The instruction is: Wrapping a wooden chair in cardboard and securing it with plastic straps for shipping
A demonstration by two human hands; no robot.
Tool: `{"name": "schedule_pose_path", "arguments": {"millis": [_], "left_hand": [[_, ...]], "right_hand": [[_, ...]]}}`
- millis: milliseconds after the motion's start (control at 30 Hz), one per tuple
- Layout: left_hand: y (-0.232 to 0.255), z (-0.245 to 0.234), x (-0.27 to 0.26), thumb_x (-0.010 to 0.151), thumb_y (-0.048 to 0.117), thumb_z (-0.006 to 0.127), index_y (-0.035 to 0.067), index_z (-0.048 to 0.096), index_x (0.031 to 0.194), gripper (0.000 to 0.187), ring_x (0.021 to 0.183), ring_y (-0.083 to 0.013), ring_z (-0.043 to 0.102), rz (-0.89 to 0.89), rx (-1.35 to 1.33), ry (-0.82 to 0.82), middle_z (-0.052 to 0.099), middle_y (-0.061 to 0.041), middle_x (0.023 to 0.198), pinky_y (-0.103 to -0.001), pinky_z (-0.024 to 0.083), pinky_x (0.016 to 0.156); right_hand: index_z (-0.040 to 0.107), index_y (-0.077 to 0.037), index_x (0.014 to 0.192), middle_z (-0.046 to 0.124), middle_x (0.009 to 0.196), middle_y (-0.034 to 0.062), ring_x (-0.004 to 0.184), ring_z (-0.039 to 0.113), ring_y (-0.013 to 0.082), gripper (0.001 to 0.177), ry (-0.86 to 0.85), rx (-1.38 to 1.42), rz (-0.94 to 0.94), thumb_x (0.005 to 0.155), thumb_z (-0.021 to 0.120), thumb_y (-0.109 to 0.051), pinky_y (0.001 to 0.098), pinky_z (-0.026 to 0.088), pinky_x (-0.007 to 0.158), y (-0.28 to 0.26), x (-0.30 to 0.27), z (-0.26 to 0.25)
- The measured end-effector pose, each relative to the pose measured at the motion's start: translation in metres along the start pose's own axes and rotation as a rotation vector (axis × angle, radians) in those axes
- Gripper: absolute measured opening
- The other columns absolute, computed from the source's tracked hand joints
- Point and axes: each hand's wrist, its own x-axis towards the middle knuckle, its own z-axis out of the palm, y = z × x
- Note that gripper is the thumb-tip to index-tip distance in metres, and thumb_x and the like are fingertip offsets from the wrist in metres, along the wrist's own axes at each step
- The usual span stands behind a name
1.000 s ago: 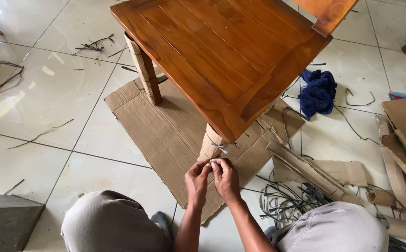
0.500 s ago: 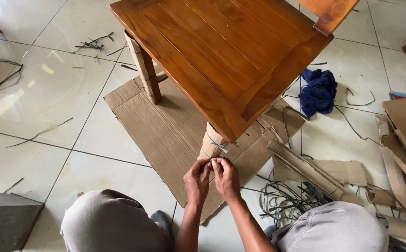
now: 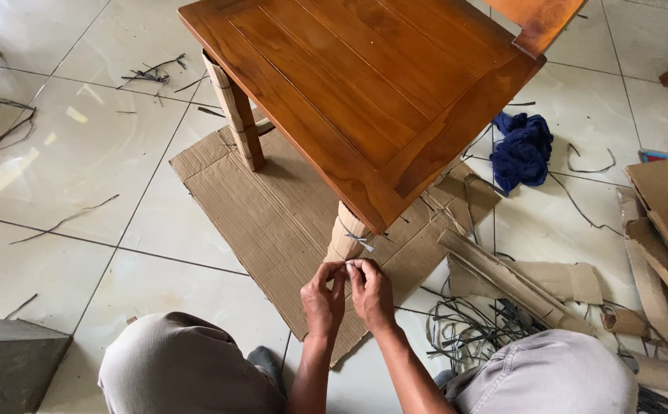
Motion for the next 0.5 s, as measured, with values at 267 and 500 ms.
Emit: {"name": "schedule_pose_path", "arguments": {"millis": [267, 500], "left_hand": [[-0.009, 0.003, 0.004, 0.091, 0.012, 0.072, 0.016, 0.078, 0.096, 0.009, 0.088, -0.0265, 0.080, -0.034, 0.005, 0.050, 0.082, -0.009, 0.084, -0.040, 0.060, 0.080], [-0.014, 0.007, 0.009, 0.095, 0.014, 0.069, 0.011, 0.076, 0.097, 0.008, 0.089, -0.0313, 0.080, -0.123, -0.050, 0.075, 0.080, -0.014, 0.085, -0.042, 0.060, 0.080]], "right_hand": [[0.074, -0.009, 0.098, 0.075, 0.086, 0.0113, 0.087, 0.077, 0.0291, 0.016, 0.063, -0.020, -0.034, 0.101, 0.068, -0.023, 0.0367, 0.060, 0.079, -0.010, -0.003, -0.004], [0.074, -0.008, 0.098, 0.076, 0.086, 0.0149, 0.087, 0.077, 0.0350, 0.014, 0.096, 0.019, 0.072, 0.099, 0.068, -0.021, 0.0439, 0.060, 0.079, -0.003, -0.001, -0.013]]}}
